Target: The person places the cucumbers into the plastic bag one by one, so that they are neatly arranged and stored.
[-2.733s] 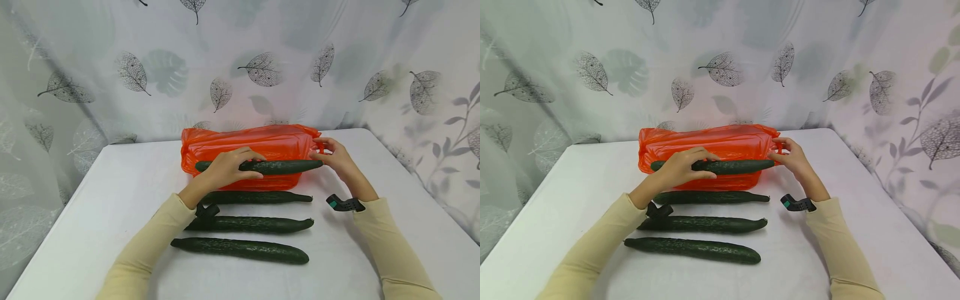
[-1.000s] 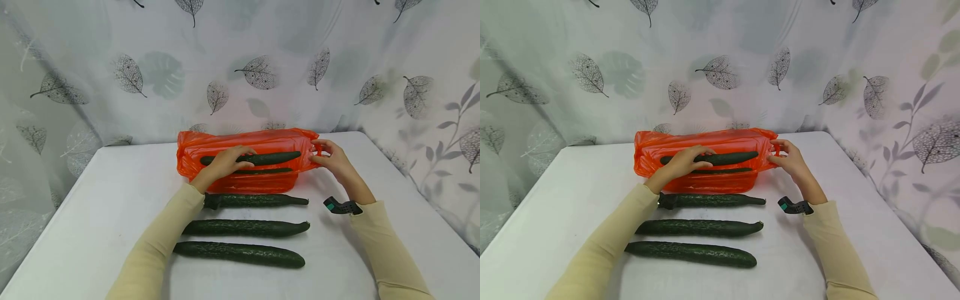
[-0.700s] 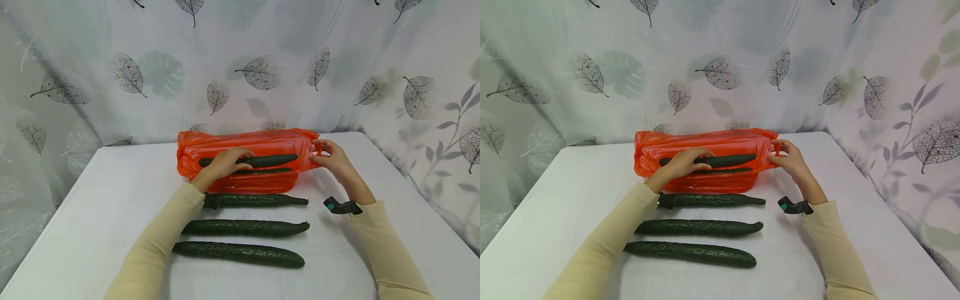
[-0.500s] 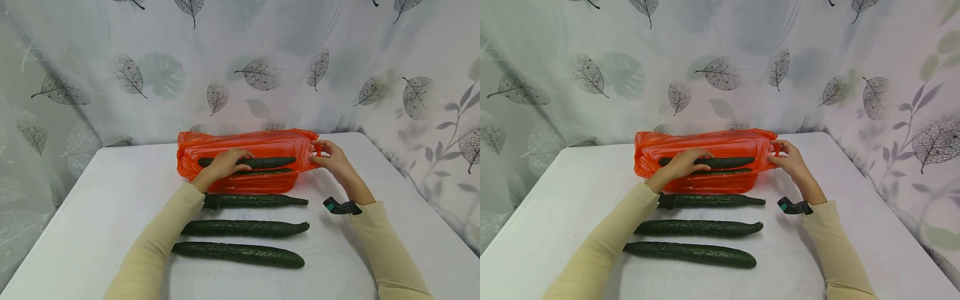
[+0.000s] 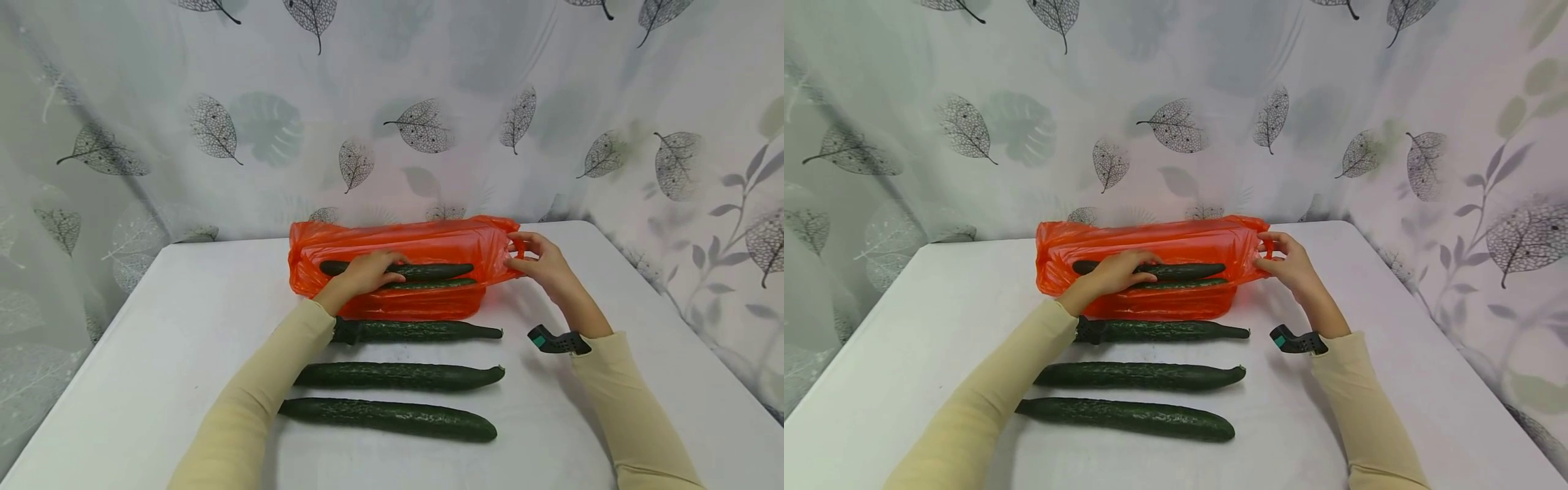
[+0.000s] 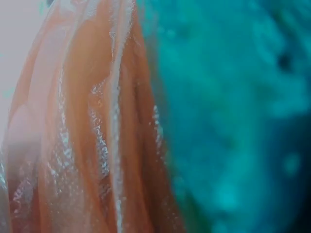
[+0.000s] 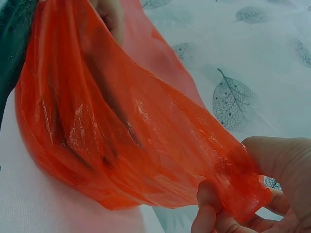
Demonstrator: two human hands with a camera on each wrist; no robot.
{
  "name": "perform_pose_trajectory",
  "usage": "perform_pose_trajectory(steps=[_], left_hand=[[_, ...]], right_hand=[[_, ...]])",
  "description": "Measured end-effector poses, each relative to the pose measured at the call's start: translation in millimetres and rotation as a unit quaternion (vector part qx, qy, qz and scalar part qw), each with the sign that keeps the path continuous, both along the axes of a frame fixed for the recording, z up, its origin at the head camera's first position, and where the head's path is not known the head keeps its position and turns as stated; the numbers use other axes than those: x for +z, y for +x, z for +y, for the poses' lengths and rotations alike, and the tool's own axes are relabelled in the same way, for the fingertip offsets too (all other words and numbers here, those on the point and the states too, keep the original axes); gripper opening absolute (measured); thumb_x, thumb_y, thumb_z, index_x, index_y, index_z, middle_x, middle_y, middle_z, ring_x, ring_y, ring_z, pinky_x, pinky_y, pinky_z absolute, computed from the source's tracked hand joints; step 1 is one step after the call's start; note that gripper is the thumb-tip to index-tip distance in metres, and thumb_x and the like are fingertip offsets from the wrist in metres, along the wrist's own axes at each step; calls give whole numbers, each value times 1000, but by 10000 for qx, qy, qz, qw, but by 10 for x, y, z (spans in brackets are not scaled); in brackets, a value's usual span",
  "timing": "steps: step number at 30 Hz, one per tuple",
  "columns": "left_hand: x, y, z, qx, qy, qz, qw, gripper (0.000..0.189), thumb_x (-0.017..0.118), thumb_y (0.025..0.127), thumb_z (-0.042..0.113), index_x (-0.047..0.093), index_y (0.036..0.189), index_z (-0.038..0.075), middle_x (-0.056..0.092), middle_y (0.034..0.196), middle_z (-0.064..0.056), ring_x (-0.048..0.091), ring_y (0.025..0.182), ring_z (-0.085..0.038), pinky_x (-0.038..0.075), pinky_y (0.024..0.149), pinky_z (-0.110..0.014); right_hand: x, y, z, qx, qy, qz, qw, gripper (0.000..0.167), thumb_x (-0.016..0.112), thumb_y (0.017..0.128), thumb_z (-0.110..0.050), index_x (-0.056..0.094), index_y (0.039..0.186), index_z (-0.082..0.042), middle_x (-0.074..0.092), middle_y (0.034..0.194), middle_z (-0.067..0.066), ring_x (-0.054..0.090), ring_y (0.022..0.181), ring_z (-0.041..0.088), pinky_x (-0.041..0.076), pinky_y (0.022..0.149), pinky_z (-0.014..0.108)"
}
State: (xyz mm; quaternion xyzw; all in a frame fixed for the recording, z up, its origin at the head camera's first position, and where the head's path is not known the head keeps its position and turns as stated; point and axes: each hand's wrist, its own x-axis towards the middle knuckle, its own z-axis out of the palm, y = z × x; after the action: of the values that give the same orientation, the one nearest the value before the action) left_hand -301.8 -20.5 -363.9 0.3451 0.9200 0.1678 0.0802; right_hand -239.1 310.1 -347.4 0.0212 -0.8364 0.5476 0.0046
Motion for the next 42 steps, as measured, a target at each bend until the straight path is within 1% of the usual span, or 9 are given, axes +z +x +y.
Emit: perform_pose_trajectory(steps=[5,12,20,27,31,36,39,42], left_hand=[[-28,-20,-20,19,-86,-280,9996,45,58,98,32,54,139,14,56,139,-6,56,122,-23,46,101,-41],[-24,-38,-17,-15,-78,-413,9991,43,57,99,30,55,138,12,57,138,-7,57,122,-22,45,102,-40],[0,-32,-14,-13,-17,-495,9988,41,58,99,25,56,137,11,57,137,-7,55,124,-23,46,101,-40],[4,-16,-22,4,83,-299,9995,36,60,98,22,61,132,12,60,133,-5,55,123,-22,46,101,-39],[27,10,-31,38,105,-215,9997,32,61,98,20,63,129,13,62,131,-4,55,123,-21,46,101,-40],[45,49,-44,131,87,-3,9999,34,61,98,22,62,131,15,60,133,-4,56,121,-21,48,98,-40],[44,66,-64,156,166,140,9996,35,62,98,22,61,132,14,58,134,-5,56,120,-22,48,98,-39],[50,68,-90,148,275,185,9993,35,62,97,22,61,131,14,59,133,-5,57,119,-22,48,98,-39]], right_hand=[[-11,-7,-8,1,22,25,10000,59,63,95,-10,35,145,3,44,134,27,57,89,8,54,74,17],[11,7,-9,-44,56,-43,10000,60,62,96,-12,34,147,2,43,136,27,53,97,15,53,74,15],[9,9,6,-16,54,10,10000,61,63,96,-14,33,147,2,44,134,26,56,92,7,54,74,17],[-2,3,5,-27,27,-31,10000,61,62,96,-15,33,147,1,43,135,25,56,91,6,54,76,18],[5,6,-3,-26,24,-52,10000,61,62,96,-15,33,147,1,43,136,25,56,91,6,54,76,19],[12,13,-10,-43,50,-31,10000,61,62,96,-15,33,147,2,43,135,26,56,90,7,54,75,18],[11,9,-8,-51,87,-28,9999,61,62,96,-15,34,147,1,43,136,26,56,90,7,54,75,18],[11,6,-9,-49,121,-42,9999,61,63,96,-15,34,147,1,41,139,26,55,91,8,54,75,18]])
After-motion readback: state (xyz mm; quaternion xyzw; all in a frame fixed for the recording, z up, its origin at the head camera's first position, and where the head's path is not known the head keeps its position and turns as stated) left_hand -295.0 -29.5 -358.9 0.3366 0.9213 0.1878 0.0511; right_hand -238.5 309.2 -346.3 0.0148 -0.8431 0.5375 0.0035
